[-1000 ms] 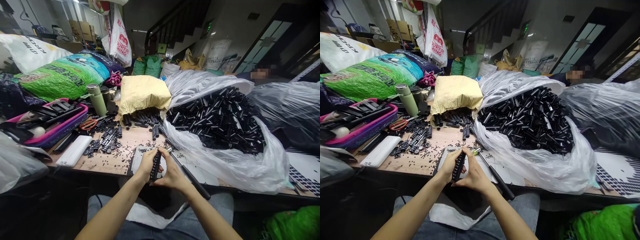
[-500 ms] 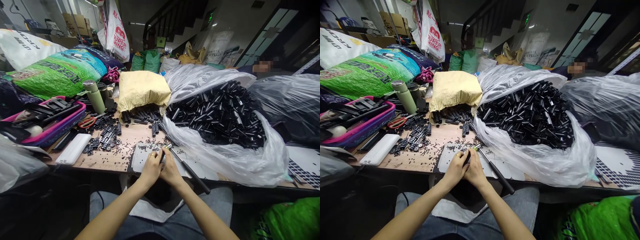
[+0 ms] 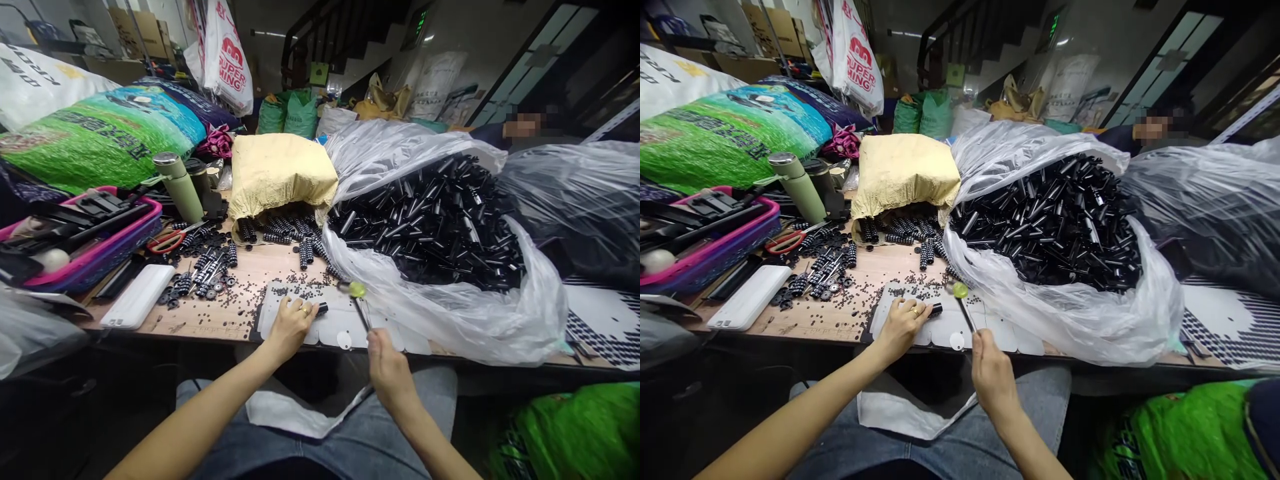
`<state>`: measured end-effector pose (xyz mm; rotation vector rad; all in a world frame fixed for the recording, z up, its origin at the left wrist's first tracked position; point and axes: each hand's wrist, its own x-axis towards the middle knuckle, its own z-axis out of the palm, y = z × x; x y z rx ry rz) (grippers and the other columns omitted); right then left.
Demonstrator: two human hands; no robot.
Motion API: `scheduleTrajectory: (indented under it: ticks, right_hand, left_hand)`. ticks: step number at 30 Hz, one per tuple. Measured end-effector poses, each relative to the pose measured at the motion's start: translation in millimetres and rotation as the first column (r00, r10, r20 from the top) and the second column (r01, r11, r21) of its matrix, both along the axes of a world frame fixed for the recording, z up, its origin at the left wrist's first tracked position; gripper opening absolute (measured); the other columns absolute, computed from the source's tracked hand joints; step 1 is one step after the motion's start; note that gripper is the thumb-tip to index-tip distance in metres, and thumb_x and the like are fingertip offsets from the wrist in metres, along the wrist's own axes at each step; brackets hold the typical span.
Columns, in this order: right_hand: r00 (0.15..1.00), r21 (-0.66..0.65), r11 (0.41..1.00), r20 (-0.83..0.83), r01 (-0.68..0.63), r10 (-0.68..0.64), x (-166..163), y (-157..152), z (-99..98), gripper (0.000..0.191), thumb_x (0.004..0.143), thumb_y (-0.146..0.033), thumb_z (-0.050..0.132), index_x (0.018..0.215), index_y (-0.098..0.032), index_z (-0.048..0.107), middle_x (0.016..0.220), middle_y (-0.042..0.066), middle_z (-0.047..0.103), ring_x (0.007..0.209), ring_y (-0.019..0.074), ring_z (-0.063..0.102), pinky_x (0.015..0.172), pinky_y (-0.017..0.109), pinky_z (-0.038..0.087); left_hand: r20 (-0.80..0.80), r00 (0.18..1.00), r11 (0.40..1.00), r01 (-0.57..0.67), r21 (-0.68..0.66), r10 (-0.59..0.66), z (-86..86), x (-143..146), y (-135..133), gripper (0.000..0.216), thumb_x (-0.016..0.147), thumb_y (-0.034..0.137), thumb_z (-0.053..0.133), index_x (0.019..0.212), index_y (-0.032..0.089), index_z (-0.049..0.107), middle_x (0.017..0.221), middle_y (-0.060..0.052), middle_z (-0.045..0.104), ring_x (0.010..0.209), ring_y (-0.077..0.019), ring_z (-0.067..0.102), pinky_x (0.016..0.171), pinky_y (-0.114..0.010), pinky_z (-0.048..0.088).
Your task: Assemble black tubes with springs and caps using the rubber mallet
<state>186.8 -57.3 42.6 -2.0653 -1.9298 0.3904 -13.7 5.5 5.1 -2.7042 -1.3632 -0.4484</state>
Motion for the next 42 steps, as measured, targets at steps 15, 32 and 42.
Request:
scheduleTrajectory:
  ticks: [15,32,42]
  right_hand:
    - [0.951,-0.037,0.952,0.051,-0.303,0.304,-65,-14,9.3,0.036,0.090,-0.037,0.018,0.077,-0.021,0.048,0.062,0.003,0.062,0.050,0.0170,0.058,0.045,0.024,0.032]
    - [0.980,0.263,0.950,0.151,-0.167,0.130,26,49,-8.1,0.025,0.086,-0.039,0.034,0.088,-0.021,0.051,0.085,0.007,0.060,0.083,0.0219,0.056,0.069,0.034,0.043]
    - [0.934,0.215,0.957,0.338,-0.194,0.114,20,269,50.9,0.071,0.068,-0.046,0.058,0.125,-0.013,0.033,0.131,0.017,0.033,0.119,0.0304,0.030,0.091,0.041,0.032]
  left_hand:
    - [0.046,0.999,0.999,-0.005,-0.034,0.006,-30.9,34,-12,0.060,0.082,0.034,0.033,0.130,-0.002,0.025,0.131,-0.023,0.035,0.124,-0.0297,0.028,0.099,-0.046,0.024]
    - [0.272,0.770,0.747,-0.365,-0.555,0.578,34.4,24,165,0.033,0.082,0.019,0.040,0.111,0.004,0.047,0.108,-0.025,0.051,0.101,-0.0289,0.052,0.083,-0.037,0.038]
    - [0.479,0.762,0.823,-0.123,-0.555,0.436,24.6,24,123,0.035,0.085,0.022,0.037,0.118,0.015,0.045,0.106,-0.015,0.053,0.084,-0.0193,0.057,0.070,-0.030,0.044]
